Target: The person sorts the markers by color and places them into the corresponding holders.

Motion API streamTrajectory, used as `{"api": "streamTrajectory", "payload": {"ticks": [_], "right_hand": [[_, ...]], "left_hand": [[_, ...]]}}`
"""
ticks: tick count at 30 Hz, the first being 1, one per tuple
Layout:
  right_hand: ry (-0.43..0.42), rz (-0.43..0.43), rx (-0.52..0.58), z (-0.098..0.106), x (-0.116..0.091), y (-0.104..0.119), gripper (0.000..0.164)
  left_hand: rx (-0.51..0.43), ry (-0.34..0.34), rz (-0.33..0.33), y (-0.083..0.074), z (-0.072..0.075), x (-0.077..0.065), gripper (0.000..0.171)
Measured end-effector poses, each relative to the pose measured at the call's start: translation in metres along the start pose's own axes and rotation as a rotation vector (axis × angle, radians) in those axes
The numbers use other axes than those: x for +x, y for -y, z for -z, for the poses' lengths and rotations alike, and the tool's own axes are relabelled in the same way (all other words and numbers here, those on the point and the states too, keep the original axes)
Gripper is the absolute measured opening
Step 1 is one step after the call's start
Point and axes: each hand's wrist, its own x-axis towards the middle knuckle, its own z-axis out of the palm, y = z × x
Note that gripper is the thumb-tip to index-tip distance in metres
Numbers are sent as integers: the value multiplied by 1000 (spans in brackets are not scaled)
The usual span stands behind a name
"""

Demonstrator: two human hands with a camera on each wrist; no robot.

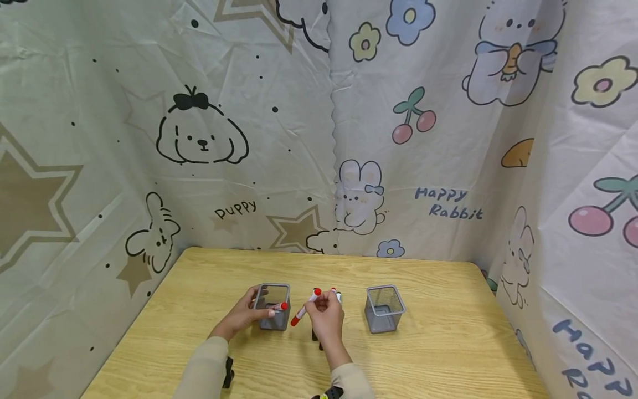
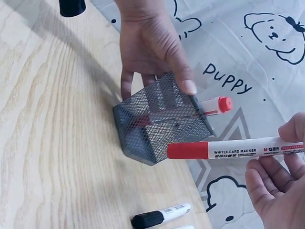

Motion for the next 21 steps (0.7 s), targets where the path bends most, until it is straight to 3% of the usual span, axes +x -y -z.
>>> {"api": "streamTrajectory", "payload": {"ticks": [14, 21], "right_hand": [[0, 72, 103, -1, -1, 23, 15], [-2, 112, 107, 4, -13, 57, 14]], "left_hand": [[-23, 22, -5, -4, -1, -2, 85], [-16, 15, 11, -4, -1, -1, 86]]}}
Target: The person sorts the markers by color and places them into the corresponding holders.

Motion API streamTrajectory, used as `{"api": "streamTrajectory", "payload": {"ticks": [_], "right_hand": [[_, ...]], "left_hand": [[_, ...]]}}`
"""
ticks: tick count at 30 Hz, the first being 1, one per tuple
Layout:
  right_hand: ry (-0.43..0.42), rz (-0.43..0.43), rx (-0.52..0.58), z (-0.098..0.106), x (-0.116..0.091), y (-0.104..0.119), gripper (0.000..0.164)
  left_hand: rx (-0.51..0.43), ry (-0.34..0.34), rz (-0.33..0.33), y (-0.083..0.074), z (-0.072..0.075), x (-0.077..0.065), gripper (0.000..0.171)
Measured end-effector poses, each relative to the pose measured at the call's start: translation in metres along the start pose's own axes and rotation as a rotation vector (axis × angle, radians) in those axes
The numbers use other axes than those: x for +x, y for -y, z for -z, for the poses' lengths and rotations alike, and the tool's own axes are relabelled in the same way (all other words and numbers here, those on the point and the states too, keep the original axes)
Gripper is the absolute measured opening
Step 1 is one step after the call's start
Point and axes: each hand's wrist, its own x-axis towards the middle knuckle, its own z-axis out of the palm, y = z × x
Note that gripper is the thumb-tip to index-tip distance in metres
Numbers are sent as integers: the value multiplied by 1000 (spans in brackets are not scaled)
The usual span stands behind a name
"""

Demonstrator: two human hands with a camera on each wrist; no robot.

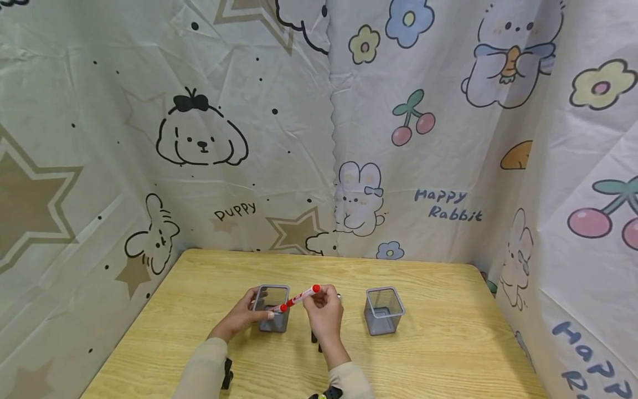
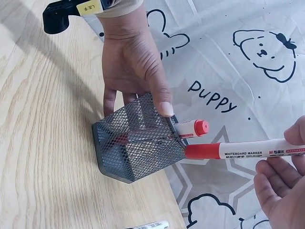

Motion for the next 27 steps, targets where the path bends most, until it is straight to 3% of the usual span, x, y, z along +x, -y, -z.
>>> {"api": "streamTrajectory", "payload": {"ticks": [7, 17, 25, 27], "right_hand": [[2, 13, 20, -1, 0, 2, 14], [6, -1, 47, -4, -1, 0, 13], [57, 8, 15, -7, 1, -15, 14], [73, 21, -6, -8, 0, -12, 14]], "left_hand": [[-10, 2, 9, -3, 0, -2, 88], [-3, 28, -11, -36, -1, -23, 82], [24, -10, -4, 2, -1, 1, 84], [13, 0, -6, 2, 0, 0, 85]]}}
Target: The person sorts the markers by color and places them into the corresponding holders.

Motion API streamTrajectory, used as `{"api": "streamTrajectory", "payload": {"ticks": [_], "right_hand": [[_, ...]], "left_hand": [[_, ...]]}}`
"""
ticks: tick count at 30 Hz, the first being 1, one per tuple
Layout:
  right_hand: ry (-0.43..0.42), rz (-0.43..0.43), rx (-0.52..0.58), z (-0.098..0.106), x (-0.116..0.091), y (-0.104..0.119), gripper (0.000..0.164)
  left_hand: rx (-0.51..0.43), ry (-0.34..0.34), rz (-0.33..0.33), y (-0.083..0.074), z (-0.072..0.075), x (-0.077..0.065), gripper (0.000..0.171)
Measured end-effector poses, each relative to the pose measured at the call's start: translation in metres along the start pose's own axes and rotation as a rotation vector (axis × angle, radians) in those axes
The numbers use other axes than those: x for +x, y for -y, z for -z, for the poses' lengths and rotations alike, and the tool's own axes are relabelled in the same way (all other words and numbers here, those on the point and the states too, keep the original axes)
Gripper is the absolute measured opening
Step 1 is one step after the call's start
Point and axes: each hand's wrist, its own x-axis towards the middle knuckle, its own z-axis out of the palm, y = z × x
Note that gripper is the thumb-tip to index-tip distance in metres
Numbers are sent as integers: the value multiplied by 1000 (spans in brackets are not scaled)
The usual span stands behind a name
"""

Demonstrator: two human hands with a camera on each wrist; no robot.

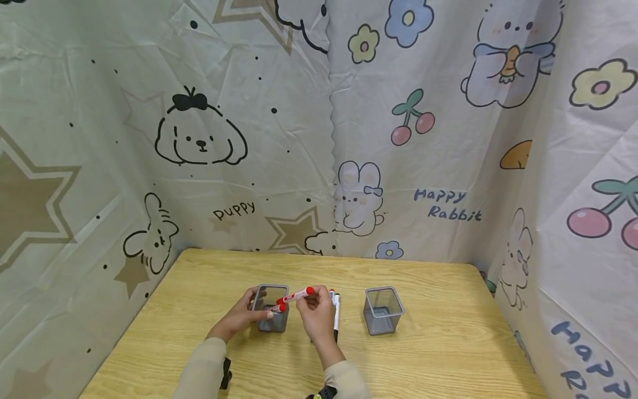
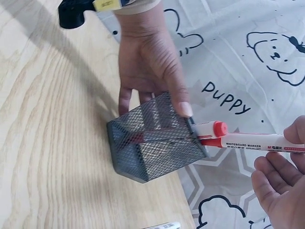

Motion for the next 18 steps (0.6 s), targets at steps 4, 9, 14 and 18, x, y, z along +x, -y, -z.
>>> {"api": "streamTrajectory", "payload": {"ticks": [4, 9, 14, 18], "right_hand": [[21, 17, -23, -3, 0, -4, 15], [43, 0, -38, -8, 7, -33, 15], [76, 16, -105, -11, 9, -44, 14], [100, 45, -140, -13, 9, -46, 13]], "left_hand": [[-16, 9, -1, 0, 0, -1, 85], [-25, 4, 6, -1, 0, 0, 86], [-18, -3, 1, -8, 0, -5, 84], [-13, 6, -4, -26, 0, -17, 82]]}}
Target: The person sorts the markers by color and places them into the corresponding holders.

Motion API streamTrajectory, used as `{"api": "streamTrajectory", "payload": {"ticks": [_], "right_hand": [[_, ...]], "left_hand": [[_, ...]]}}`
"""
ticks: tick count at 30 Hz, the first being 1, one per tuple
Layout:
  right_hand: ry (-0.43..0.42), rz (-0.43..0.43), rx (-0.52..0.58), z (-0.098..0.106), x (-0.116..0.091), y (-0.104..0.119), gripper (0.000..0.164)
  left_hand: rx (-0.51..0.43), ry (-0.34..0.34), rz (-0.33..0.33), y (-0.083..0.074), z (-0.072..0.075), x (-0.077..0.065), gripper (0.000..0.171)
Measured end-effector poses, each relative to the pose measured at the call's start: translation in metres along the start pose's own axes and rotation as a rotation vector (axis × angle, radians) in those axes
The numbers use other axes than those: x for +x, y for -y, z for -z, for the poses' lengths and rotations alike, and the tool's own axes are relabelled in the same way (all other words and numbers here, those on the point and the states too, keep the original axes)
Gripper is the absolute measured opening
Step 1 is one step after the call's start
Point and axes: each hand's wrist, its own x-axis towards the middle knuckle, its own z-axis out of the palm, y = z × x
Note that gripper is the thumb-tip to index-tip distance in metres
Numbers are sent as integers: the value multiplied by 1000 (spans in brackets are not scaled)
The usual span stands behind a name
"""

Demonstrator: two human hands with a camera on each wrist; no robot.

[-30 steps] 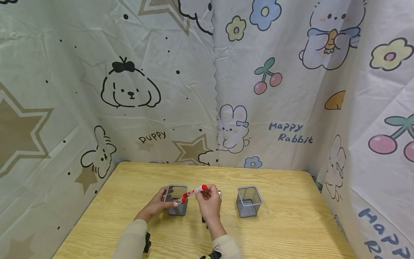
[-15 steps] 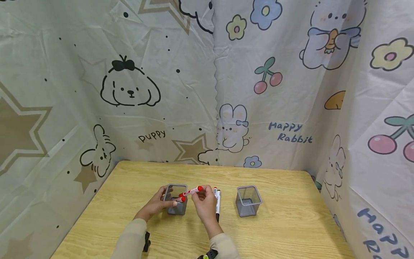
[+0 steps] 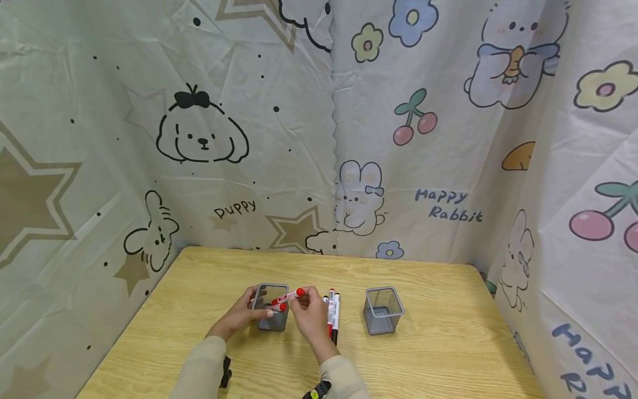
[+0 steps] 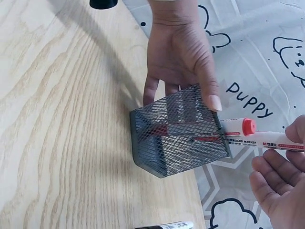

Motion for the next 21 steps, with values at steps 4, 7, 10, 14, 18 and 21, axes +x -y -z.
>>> {"api": "streamTrajectory", "payload": {"ticks": [4, 7, 10, 14, 18, 21], "right_hand": [[9, 29, -43, -2, 1, -2, 12], [7, 35, -91, -4, 1, -3, 11], [10, 36, -131, -5, 0, -5, 10], [22, 38, -142, -5, 0, -8, 9], [56, 62, -137, -6, 1, -10, 10], [97, 85, -163, -6, 1, -15, 10]], "left_hand": [[4, 1, 7, -12, 1, -7, 81], [5, -8, 1, -6, 0, -4, 82], [5, -18, -3, 8, 0, 5, 83], [17, -23, -2, 21, 0, 14, 85], [21, -18, 2, 23, 0, 16, 86], [23, -17, 3, 24, 1, 16, 85]]}}
